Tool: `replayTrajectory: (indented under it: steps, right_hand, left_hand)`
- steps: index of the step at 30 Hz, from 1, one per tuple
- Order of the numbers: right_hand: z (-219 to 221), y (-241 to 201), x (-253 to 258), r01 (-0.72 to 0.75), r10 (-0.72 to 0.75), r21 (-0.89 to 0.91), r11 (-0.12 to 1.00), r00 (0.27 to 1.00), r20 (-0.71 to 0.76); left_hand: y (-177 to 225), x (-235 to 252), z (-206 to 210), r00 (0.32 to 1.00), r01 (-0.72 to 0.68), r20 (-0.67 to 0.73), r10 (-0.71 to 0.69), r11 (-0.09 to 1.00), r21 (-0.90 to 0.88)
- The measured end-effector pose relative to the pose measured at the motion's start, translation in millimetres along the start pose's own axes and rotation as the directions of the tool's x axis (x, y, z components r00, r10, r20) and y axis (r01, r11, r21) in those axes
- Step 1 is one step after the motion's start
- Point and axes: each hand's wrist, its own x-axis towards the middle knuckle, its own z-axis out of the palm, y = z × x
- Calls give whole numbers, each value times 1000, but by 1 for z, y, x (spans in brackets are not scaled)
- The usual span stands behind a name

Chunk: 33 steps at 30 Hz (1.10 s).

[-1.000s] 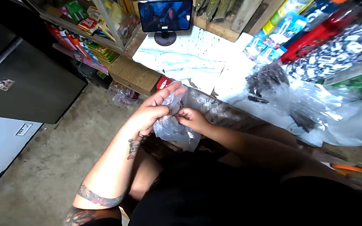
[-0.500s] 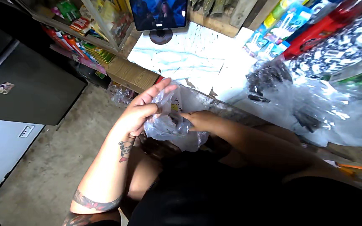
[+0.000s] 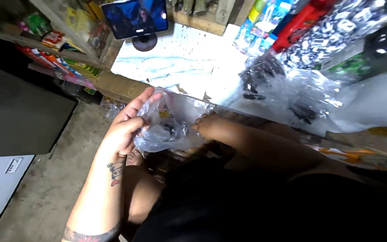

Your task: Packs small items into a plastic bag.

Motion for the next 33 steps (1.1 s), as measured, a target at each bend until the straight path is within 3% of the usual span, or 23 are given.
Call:
replayTrajectory:
  steps: [4,7,8,11,14,18,21,24,27,33]
  right_hand:
    - [-35,15,-53,226,-207,110,968,964,-165]
    - [-41,66,-94,450,-298,167,877,783,-546]
    - [-41,87,-106,443,-264,143,885,731,-629]
    - [-44,138,-139,64,120,236,970,718,-686]
    - [-24,179,-143,-157,371,350,924,593,-714]
    - [6,189,-125,-265,546,483,835,513,-662]
    - [15,191,-110,-248,545,489,836,466,-697]
    - [10,190,-106,-242,548,492,836,405,-732]
    - [0,186,-110,-153,481,456,877,296,-825]
    - [-32,165,-119,244,357,370,897,98,-929]
  left_hand:
    - [-6,-2,-3,1000,-11,16,12,1000,-19]
    - [-8,-1,-3,1000,-17,19,18,999,-44]
    - [-8,-1,-3,1000,-15,24,16,999,-46]
    - [-7,-2,-5,1000,-12,27,13,999,-51]
    - [-6,-5,-2,999,-28,16,29,999,-41]
    - [-5,-4,2,1000,-19,9,20,999,-36]
    - [-2,-4,6,1000,9,-30,-9,1000,2]
    - [-1,2,3,1000,-1,15,1,1000,6]
    - [0,1,2,999,-11,32,11,1000,1]
    - [-2,1,1,999,-19,42,21,999,-28]
